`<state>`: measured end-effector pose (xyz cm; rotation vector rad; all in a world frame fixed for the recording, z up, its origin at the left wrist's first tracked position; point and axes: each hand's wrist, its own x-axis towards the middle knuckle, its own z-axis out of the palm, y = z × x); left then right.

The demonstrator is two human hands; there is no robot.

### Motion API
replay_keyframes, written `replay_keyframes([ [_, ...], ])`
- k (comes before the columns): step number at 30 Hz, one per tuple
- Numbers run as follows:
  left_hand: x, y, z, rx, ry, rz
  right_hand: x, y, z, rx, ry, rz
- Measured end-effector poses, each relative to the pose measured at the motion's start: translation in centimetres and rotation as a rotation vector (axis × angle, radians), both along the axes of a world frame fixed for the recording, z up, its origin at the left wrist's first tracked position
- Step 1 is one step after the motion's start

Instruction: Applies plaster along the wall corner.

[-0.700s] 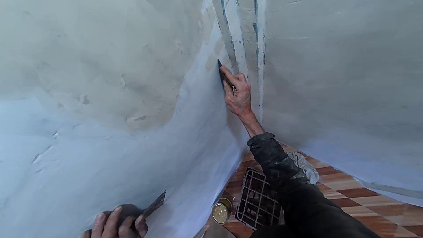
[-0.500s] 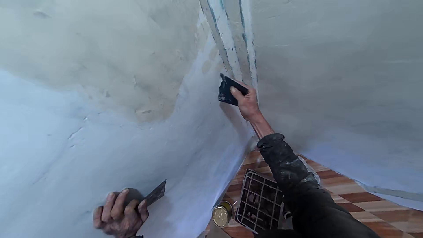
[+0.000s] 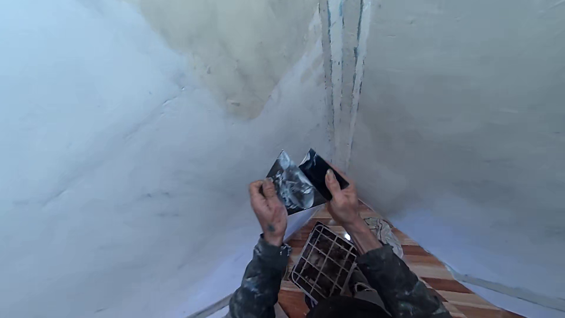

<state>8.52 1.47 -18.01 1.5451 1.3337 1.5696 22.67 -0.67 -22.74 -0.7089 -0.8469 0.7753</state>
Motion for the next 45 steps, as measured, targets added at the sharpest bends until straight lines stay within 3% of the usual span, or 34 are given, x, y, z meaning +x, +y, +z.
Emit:
replay_keyframes([
  [6,1.3,-0.7,-0.3,0.016,-0.021,0.036,1.7,-3.5,-2.0,0.08,-0.402,-0.035],
  [9,0.7,-0.6,0.2,0.05,-0.003,0.065,3.9,-4.8,-2.5,-0.035,-0.517,-0.022],
  [12,0.7,-0.6,0.3,0.13,0.037,0.089,3.9,-5.8,-1.2,-0.224,-0.138,-0.156],
  [16,1.9,-1.2,-0.1,0.242,0.092,0.079,2.0,-6.0,1.7,-0.442,0.4,0.064],
  [23,1.1,-1.6,-0.9,0.236,0.361,-0.105,1.5,-2.8,2.9,-0.47,0.628,0.172],
  [26,-2.4,-0.6,-0.4,0.25,0.495,-0.02,2.4,-1.0,3.0,-0.43,0.642,0.187],
  [30,-13.4,3.2,0.4,0.514,0.814,0.05,5.6,3.2,2.3,-0.367,0.429,0.061],
  [34,-21.6,7.2,1.6,0.794,1.119,0.007,9.0,8.3,1.3,-0.262,-0.203,-0.248],
  [37,-22.4,8.8,1.1,0.934,1.211,0.015,10.6,14.3,1.9,-0.128,-0.489,-0.454],
  [40,-22.4,9.1,0.5,0.96,1.236,0.065,11.6,20.9,2.0,-0.066,-0.549,-0.621],
  [45,-22.3,9.0,0.4,0.96,1.255,0.063,11.2,23.3,1.8,-0.104,-0.661,-0.785],
])
